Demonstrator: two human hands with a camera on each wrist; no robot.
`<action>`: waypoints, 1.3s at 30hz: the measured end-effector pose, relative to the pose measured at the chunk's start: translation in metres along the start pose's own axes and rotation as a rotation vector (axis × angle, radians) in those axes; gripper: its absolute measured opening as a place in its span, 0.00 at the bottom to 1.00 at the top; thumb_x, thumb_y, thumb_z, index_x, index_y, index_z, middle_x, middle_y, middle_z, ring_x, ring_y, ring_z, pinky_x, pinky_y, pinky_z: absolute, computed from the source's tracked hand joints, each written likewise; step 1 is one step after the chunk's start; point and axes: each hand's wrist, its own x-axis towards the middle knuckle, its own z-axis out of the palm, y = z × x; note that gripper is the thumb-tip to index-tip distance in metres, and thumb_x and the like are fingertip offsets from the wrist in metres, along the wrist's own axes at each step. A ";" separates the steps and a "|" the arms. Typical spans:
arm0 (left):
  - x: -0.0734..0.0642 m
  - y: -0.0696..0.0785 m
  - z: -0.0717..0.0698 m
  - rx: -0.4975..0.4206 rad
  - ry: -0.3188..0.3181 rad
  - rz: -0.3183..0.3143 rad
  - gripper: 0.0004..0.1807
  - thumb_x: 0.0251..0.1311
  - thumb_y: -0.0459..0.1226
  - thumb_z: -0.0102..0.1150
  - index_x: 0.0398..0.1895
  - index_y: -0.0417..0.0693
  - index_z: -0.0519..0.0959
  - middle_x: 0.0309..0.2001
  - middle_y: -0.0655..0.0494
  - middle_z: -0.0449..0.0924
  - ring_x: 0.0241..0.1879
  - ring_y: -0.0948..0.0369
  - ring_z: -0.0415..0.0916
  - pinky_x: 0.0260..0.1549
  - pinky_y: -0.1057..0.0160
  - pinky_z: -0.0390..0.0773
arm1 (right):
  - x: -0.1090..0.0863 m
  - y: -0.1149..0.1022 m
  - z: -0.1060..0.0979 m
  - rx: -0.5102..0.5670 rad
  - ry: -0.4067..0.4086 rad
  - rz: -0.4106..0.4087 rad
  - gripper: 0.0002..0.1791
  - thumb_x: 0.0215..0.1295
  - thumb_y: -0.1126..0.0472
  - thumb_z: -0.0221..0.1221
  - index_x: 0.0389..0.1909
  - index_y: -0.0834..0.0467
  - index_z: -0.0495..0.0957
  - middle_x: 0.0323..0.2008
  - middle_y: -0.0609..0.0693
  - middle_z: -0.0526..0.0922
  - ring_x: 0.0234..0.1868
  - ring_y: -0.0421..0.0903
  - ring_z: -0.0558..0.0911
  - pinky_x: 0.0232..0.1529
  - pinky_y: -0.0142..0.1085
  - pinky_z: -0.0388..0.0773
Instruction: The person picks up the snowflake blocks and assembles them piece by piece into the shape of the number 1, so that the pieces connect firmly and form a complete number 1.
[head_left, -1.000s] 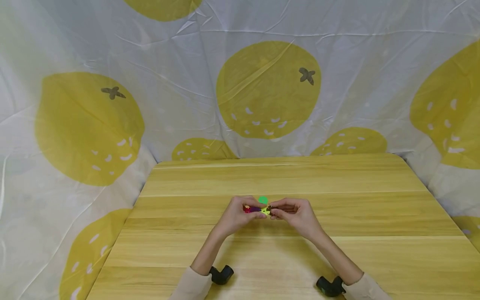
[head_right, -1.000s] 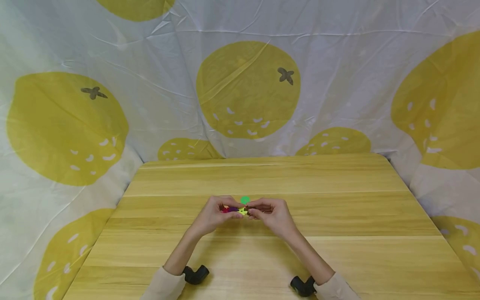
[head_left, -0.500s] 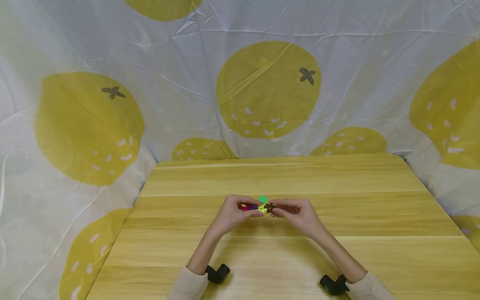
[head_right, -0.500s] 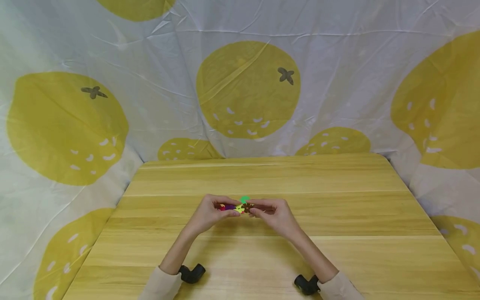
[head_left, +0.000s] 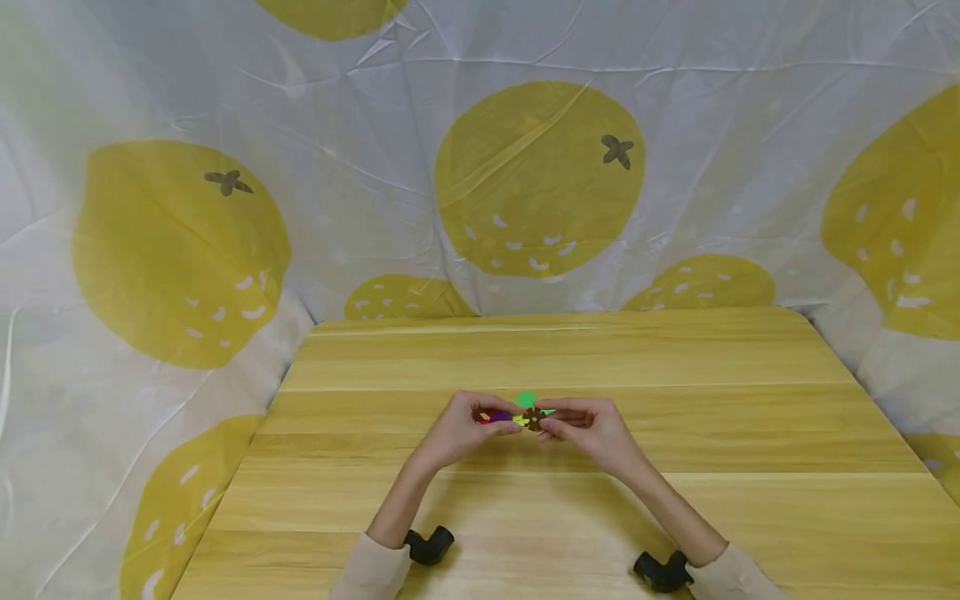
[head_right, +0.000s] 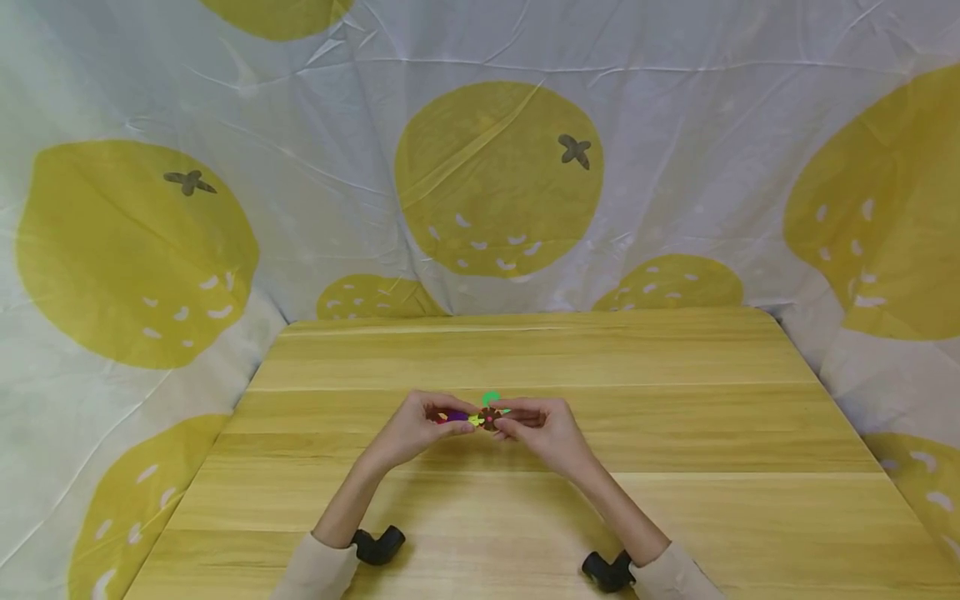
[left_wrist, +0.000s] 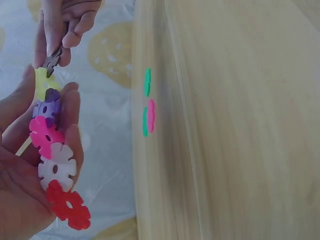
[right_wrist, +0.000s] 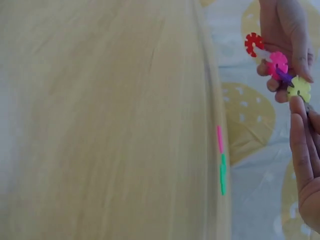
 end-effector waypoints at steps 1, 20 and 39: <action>0.000 0.000 -0.001 0.007 -0.011 -0.001 0.11 0.64 0.38 0.71 0.47 0.44 0.90 0.45 0.47 0.90 0.39 0.55 0.83 0.38 0.56 0.87 | 0.000 0.001 0.000 0.016 -0.001 0.017 0.18 0.71 0.67 0.63 0.58 0.69 0.82 0.44 0.69 0.89 0.39 0.59 0.91 0.44 0.55 0.85; -0.001 0.004 0.016 0.293 0.111 0.213 0.20 0.57 0.34 0.75 0.53 0.39 0.86 0.48 0.47 0.90 0.46 0.54 0.88 0.43 0.65 0.86 | 0.004 0.004 0.010 0.211 0.080 0.234 0.23 0.70 0.64 0.66 0.60 0.73 0.77 0.37 0.50 0.93 0.37 0.45 0.92 0.50 0.47 0.86; -0.002 -0.012 0.008 0.204 0.144 0.172 0.17 0.59 0.33 0.75 0.51 0.40 0.88 0.44 0.50 0.90 0.41 0.59 0.86 0.37 0.68 0.85 | 0.011 0.012 -0.011 0.009 0.135 0.224 0.22 0.70 0.63 0.65 0.59 0.73 0.78 0.46 0.66 0.89 0.43 0.59 0.91 0.46 0.48 0.88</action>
